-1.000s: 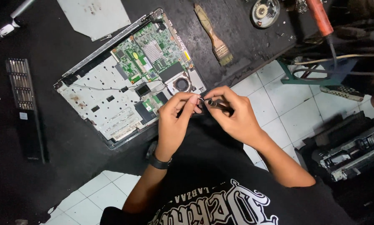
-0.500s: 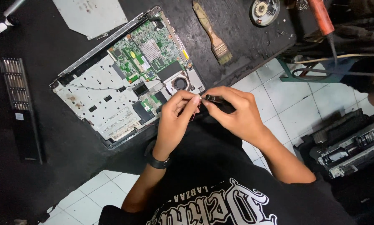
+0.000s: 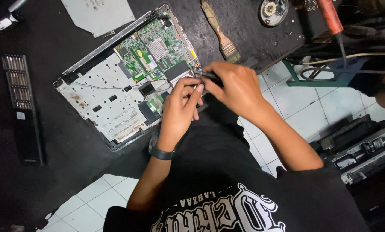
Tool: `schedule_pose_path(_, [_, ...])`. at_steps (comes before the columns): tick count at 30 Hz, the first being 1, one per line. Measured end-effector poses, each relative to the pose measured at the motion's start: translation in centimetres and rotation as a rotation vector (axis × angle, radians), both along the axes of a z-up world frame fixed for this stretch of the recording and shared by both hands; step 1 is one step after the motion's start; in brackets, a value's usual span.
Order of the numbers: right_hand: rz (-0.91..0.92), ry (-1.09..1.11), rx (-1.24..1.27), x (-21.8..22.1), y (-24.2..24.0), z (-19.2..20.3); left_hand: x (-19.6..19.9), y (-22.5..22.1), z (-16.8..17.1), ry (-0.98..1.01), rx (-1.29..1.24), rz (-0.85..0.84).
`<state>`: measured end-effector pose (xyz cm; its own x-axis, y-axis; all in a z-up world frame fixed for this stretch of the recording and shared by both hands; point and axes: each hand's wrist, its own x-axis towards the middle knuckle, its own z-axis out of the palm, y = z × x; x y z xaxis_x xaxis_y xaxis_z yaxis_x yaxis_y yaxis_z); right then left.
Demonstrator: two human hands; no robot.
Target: Reattaching a laptop screen to its base, involving hinge alignment and cable connection.
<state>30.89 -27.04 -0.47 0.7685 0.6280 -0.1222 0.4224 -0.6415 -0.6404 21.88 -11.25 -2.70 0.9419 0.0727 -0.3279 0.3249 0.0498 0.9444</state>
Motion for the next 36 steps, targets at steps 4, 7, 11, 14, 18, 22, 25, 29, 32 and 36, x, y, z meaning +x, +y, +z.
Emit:
schedule_pose_path(4, [-0.003,-0.009,-0.023,0.8,1.0,-1.6,-0.4,0.4,-0.3,-0.017,0.152,-0.016])
schedule_pose_path(7, [-0.01,-0.004,-0.051,1.0,1.5,-2.1,-0.4,0.5,-0.7,-0.019,0.17,-0.008])
schedule_pose_path(11, [-0.025,-0.017,-0.06,0.9,1.9,-1.8,-0.3,0.6,-0.9,0.002,0.179,-0.012])
schedule_pose_path(14, [-0.038,-0.028,-0.08,0.8,2.0,-1.7,-0.2,0.8,-0.5,0.006,0.197,-0.033])
schedule_pose_path(18, [-0.029,-0.001,-0.076,0.9,2.0,-1.2,0.0,0.8,0.0,-0.014,0.216,-0.046])
schedule_pose_path(22, [-0.02,0.002,-0.092,0.8,2.1,-1.3,-0.2,0.8,-0.3,-0.021,0.224,-0.057])
schedule_pose_path(25, [-0.017,-0.004,-0.108,0.7,2.3,-1.3,-0.3,0.8,-0.3,-0.021,0.225,-0.061])
schedule_pose_path(29, [-0.03,0.0,-0.098,0.6,2.5,-0.7,-0.3,0.9,-0.5,-0.021,0.224,-0.062])
schedule_pose_path(32, [-0.026,-0.012,-0.121,0.7,2.4,-1.0,-0.3,1.0,-0.5,-0.024,0.202,-0.059])
schedule_pose_path(36, [-0.044,-0.01,-0.125,0.7,2.3,-1.5,-0.4,1.0,-0.5,-0.032,0.205,-0.056])
